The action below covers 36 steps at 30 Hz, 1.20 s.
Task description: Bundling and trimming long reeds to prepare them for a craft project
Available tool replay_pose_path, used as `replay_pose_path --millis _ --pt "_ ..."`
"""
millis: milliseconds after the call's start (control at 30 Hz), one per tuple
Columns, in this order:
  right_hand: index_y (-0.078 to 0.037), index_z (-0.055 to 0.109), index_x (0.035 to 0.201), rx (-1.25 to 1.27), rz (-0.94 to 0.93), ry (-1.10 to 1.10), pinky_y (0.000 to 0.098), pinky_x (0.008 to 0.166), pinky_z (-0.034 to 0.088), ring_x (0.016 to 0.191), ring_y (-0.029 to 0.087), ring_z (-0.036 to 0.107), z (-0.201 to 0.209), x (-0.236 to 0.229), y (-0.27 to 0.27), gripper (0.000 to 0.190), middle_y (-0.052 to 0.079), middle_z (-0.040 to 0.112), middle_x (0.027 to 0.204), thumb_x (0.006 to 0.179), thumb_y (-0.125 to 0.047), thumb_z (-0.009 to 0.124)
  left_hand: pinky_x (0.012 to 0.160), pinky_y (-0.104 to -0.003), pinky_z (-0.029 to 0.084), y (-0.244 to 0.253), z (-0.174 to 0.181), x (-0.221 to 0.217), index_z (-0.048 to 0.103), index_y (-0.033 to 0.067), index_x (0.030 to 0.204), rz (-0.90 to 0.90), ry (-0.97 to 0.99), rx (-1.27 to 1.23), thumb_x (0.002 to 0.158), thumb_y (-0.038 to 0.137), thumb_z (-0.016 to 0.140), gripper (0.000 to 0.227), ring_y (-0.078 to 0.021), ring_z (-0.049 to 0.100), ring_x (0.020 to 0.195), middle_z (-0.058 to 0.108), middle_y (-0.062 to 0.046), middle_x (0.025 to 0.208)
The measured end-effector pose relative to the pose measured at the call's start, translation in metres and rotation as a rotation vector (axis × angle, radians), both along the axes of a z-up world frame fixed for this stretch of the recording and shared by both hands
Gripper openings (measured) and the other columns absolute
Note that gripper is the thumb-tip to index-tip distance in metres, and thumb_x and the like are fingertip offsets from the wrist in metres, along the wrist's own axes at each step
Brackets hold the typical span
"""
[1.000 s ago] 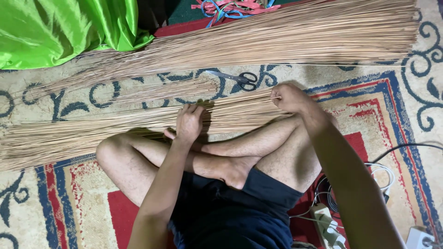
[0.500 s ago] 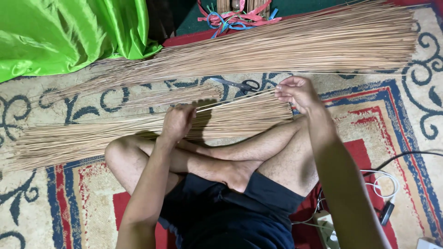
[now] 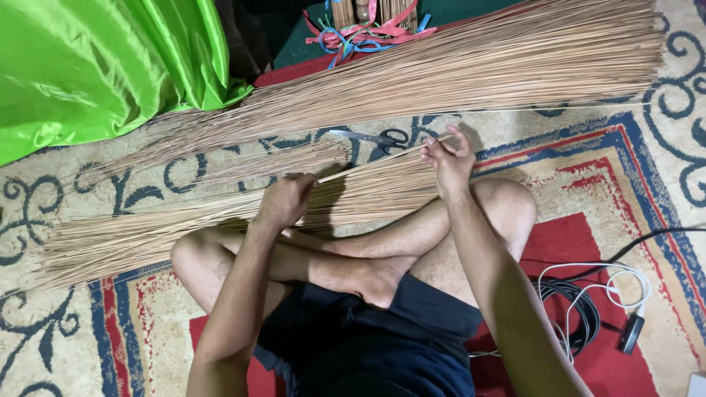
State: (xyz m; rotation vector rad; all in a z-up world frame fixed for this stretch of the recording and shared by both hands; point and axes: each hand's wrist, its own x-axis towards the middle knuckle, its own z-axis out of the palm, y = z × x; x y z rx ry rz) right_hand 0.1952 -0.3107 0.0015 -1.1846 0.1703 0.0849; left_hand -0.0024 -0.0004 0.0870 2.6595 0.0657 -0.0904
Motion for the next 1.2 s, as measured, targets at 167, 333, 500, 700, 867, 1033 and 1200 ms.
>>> replay_pose_path --millis 167,333,500,700,867,1033,1200 --pt "-0.005 0.045 0.149 -0.004 -0.024 -0.044 0.0344 0.065 0.072 0.067 0.024 0.078 -0.012 0.006 0.003 0.070 0.023 0.076 0.092 0.090 0.003 0.081 0.077 -0.055 0.058 -0.005 0.002 0.005 0.068 0.0149 0.106 -0.003 0.024 -0.012 0.099 0.017 0.054 0.016 -0.0439 0.072 0.091 0.073 -0.018 0.091" --pt "-0.005 0.054 0.145 -0.005 -0.042 -0.060 0.0330 0.067 0.072 0.068 0.022 0.078 -0.025 0.012 0.002 0.059 0.022 0.076 0.093 0.092 0.002 0.079 0.078 -0.054 0.059 -0.010 0.006 0.005 0.068 0.0174 0.108 0.003 0.051 -0.002 0.099 0.018 0.054 0.017 -0.0427 0.072 0.092 0.074 -0.017 0.093" --pt "-0.007 0.057 0.143 0.066 -0.064 -0.051 0.0344 0.064 0.073 0.066 0.023 0.078 -0.013 0.007 0.004 0.051 0.025 0.076 0.093 0.096 0.001 0.073 0.077 -0.056 0.057 -0.012 0.015 0.006 0.068 0.0143 0.102 -0.005 0.056 -0.033 0.100 0.019 0.056 0.013 -0.0450 0.072 0.089 0.074 -0.019 0.088" --pt "-0.003 0.058 0.141 0.076 -0.090 -0.041 0.0355 0.064 0.073 0.065 0.024 0.078 -0.025 0.015 0.002 0.049 0.027 0.076 0.094 0.094 0.002 0.073 0.076 -0.055 0.056 -0.011 0.020 0.013 0.066 0.0122 0.097 0.012 0.104 -0.088 0.098 0.019 0.054 0.013 -0.0421 0.072 0.089 0.075 -0.015 0.083" --pt "-0.004 0.060 0.139 0.035 -0.092 -0.008 0.0360 0.064 0.072 0.066 0.024 0.078 -0.031 0.016 -0.002 0.047 0.026 0.076 0.092 0.094 0.000 0.073 0.075 -0.055 0.056 -0.005 -0.006 0.020 0.067 0.0078 0.098 -0.027 0.107 -0.102 0.096 0.014 0.054 0.015 -0.0446 0.072 0.087 0.075 -0.018 0.083" --pt "-0.006 0.062 0.136 -0.114 -0.105 0.014 0.0390 0.062 0.071 0.068 0.028 0.080 -0.044 0.021 -0.008 0.046 0.027 0.076 0.093 0.092 -0.004 0.077 0.075 -0.058 0.055 -0.010 -0.006 0.017 0.068 0.0064 0.097 -0.037 0.089 -0.081 0.096 0.014 0.054 0.016 -0.0474 0.071 0.087 0.074 -0.021 0.084" --pt "0.002 0.055 0.145 -0.997 -0.161 -0.709 0.0530 0.111 0.039 0.124 0.043 0.048 -0.029 0.002 -0.004 0.062 0.022 0.048 0.132 0.090 -0.015 0.080 0.081 -0.055 0.059 -0.024 -0.025 0.016 0.070 0.0176 0.111 -0.019 0.142 0.075 0.097 0.019 0.052 0.023 -0.0408 0.074 0.090 0.076 -0.016 0.089"
